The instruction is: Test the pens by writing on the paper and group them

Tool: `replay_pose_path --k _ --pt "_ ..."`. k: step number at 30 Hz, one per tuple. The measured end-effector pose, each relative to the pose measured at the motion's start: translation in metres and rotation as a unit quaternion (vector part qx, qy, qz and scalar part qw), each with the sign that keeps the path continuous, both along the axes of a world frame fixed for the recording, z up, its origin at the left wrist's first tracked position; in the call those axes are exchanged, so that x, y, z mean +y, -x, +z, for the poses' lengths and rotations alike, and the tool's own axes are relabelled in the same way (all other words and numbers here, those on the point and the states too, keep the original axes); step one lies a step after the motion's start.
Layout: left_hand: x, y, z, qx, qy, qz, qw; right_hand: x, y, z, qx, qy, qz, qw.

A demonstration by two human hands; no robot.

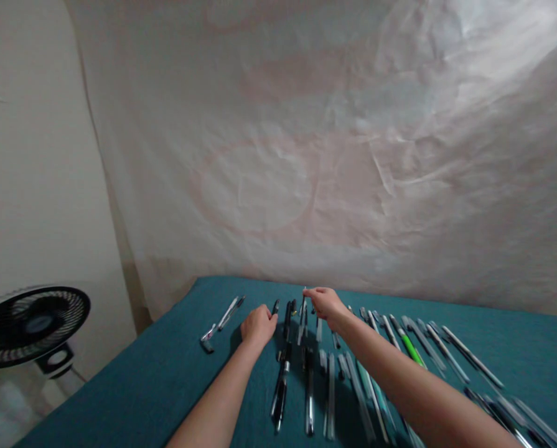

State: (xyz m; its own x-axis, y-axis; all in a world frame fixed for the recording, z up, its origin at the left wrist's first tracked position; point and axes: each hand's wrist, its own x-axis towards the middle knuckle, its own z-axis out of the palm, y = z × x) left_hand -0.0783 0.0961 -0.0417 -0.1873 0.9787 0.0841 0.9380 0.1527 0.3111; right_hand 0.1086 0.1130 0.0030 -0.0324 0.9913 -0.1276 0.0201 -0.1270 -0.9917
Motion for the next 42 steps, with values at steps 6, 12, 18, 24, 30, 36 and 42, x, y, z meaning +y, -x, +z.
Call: replay_pose_path --k 6,12,18,24,30,36,42 --pt "0.003 0.009 -0.002 -0.004 0.005 -0.001 1.0 0.043 0.056 -0.008 -0.154 0.038 0.02 0.987" --pt "0.008 0.015 -0.003 -0.012 -0.007 0.013 1.0 0.063 0.076 -0.022 -0.256 0.047 0.017 0.965" --pt "0.006 0.012 -0.004 -0.005 -0.02 0.021 1.0 0.068 0.073 -0.033 -0.316 0.048 0.038 0.947" --pt "0.005 0.009 -0.002 0.005 -0.02 0.03 0.999 0.065 0.072 -0.027 -0.321 0.056 0.091 0.941" --pt "0.002 0.006 0.0 0.013 -0.017 0.028 0.999 0.064 0.075 -0.015 -0.336 0.005 0.128 0.933" --pt "0.001 0.006 0.002 0.012 -0.013 0.027 0.999 0.064 0.075 -0.014 -0.416 -0.097 0.112 0.897" --pt "0.003 0.008 0.002 0.0 -0.006 0.024 1.0 0.054 0.077 -0.02 -0.512 -0.177 0.107 0.834"
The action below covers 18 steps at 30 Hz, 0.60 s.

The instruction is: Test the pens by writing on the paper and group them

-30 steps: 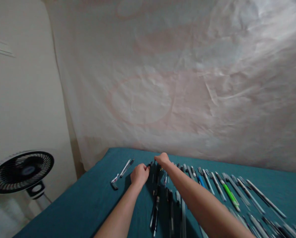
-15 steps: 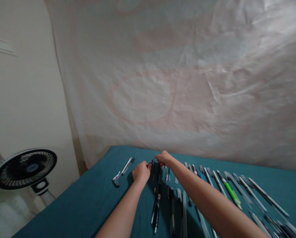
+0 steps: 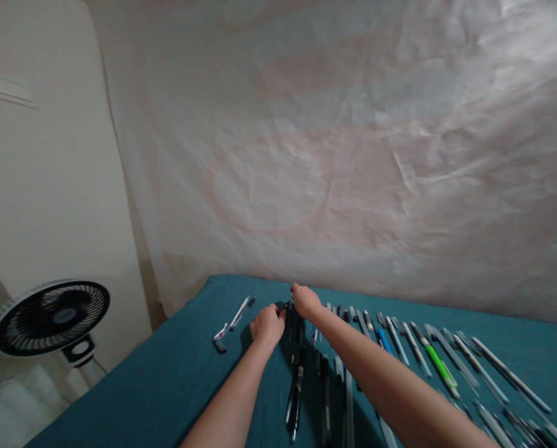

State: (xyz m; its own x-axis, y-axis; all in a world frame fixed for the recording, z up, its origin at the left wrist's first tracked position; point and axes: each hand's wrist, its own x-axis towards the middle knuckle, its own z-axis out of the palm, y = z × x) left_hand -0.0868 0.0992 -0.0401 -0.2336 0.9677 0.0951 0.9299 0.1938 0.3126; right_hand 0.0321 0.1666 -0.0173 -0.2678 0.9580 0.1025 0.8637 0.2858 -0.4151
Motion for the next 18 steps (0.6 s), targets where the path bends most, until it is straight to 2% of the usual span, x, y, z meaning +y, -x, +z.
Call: replay_pose_path --k 8,18 --pt "0.005 0.007 -0.001 -0.027 0.012 -0.01 1.0 -0.002 0.001 -0.004 -0.096 -0.034 0.004 0.995" --pt "0.01 0.013 -0.005 -0.028 0.008 -0.017 0.999 -0.006 -0.003 -0.014 -0.084 -0.058 -0.034 0.994"
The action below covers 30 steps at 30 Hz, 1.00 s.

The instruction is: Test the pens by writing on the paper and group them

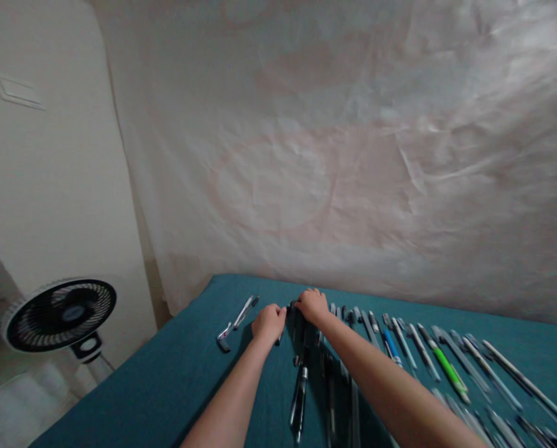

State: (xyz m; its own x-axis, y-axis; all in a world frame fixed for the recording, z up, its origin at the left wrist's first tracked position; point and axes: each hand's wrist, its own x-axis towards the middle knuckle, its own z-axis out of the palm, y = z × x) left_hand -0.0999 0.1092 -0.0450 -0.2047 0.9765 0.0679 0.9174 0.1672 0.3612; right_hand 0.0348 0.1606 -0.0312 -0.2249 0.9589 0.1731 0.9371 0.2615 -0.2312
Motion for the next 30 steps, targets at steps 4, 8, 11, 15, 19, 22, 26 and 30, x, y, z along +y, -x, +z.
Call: replay_pose_path --k 4,8,11,15,19,22,26,30 --pt "-0.001 0.006 0.004 0.031 -0.038 0.004 0.999 -0.001 -0.002 0.003 0.012 -0.003 0.004 1.0" --pt "-0.006 0.024 0.011 0.091 -0.098 0.038 0.99 0.001 -0.01 0.012 0.024 -0.002 0.006 1.0" --pt "-0.011 0.036 0.012 0.131 -0.119 0.064 0.982 0.0 -0.021 0.018 0.034 0.004 0.006 0.999" --pt "-0.013 0.04 0.009 0.16 -0.122 0.075 0.977 -0.01 -0.042 0.022 0.047 0.009 0.017 0.999" --pt "-0.016 0.035 0.014 0.172 -0.133 0.082 0.973 -0.025 -0.06 0.022 0.056 0.0 0.037 0.998" --pt "-0.019 0.033 0.019 0.177 -0.145 0.086 0.97 -0.032 -0.065 0.022 0.055 -0.008 0.062 0.997" --pt "-0.022 0.035 0.019 0.187 -0.141 0.086 0.969 -0.034 -0.056 0.022 0.046 -0.011 0.102 0.994" --pt "-0.022 0.038 0.014 0.195 -0.132 0.088 0.968 -0.033 -0.041 0.019 0.027 -0.011 0.121 0.992"
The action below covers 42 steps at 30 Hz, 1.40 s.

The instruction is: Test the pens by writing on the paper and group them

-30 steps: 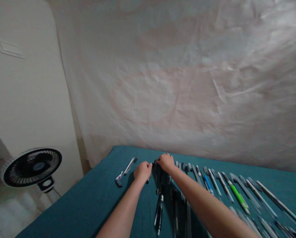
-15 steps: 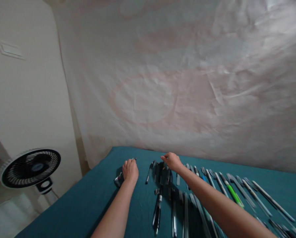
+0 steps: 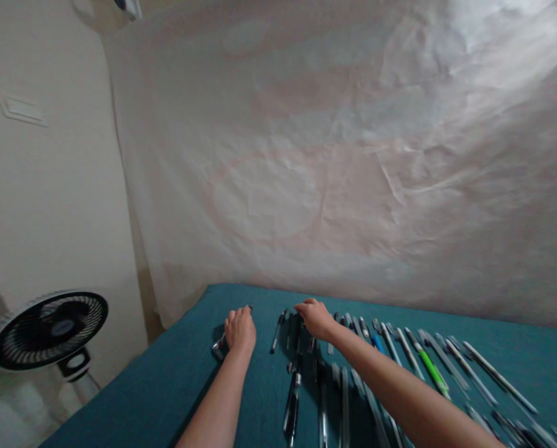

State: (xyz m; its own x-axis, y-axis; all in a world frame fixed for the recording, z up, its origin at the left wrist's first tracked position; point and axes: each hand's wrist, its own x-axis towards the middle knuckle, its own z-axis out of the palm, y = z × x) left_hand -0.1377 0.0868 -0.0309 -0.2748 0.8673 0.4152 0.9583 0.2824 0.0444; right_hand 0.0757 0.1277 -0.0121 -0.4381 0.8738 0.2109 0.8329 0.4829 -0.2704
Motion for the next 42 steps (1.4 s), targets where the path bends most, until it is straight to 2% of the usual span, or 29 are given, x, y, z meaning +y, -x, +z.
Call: replay_pose_path --k 9,19,24,28,31,34,38,42 --pt "0.003 0.004 -0.003 -0.001 0.014 0.012 1.0 0.005 0.018 -0.011 -0.027 0.0 0.015 1.0" --pt "0.006 0.006 -0.007 -0.022 -0.004 0.012 1.0 0.005 0.019 -0.01 0.006 0.002 0.007 1.0" --pt "0.005 0.006 -0.007 -0.064 -0.025 0.002 0.998 0.0 0.023 -0.01 0.064 0.023 0.015 0.998" --pt "0.006 0.001 0.0 -0.121 -0.049 -0.042 0.991 -0.002 0.023 -0.007 0.165 0.037 0.001 0.986" --pt "0.008 -0.015 0.01 -0.176 -0.073 -0.113 0.975 -0.003 0.014 -0.001 0.259 0.062 -0.01 0.964" --pt "0.0 -0.045 0.019 -0.237 -0.087 -0.217 0.943 -0.009 -0.002 0.007 0.363 0.104 -0.021 0.926" --pt "-0.034 -0.093 0.024 -0.313 -0.083 -0.344 0.881 -0.031 -0.032 0.012 0.491 0.16 -0.037 0.855" --pt "-0.076 -0.125 0.026 -0.379 -0.067 -0.394 0.834 -0.067 -0.058 0.012 0.573 0.196 -0.046 0.794"
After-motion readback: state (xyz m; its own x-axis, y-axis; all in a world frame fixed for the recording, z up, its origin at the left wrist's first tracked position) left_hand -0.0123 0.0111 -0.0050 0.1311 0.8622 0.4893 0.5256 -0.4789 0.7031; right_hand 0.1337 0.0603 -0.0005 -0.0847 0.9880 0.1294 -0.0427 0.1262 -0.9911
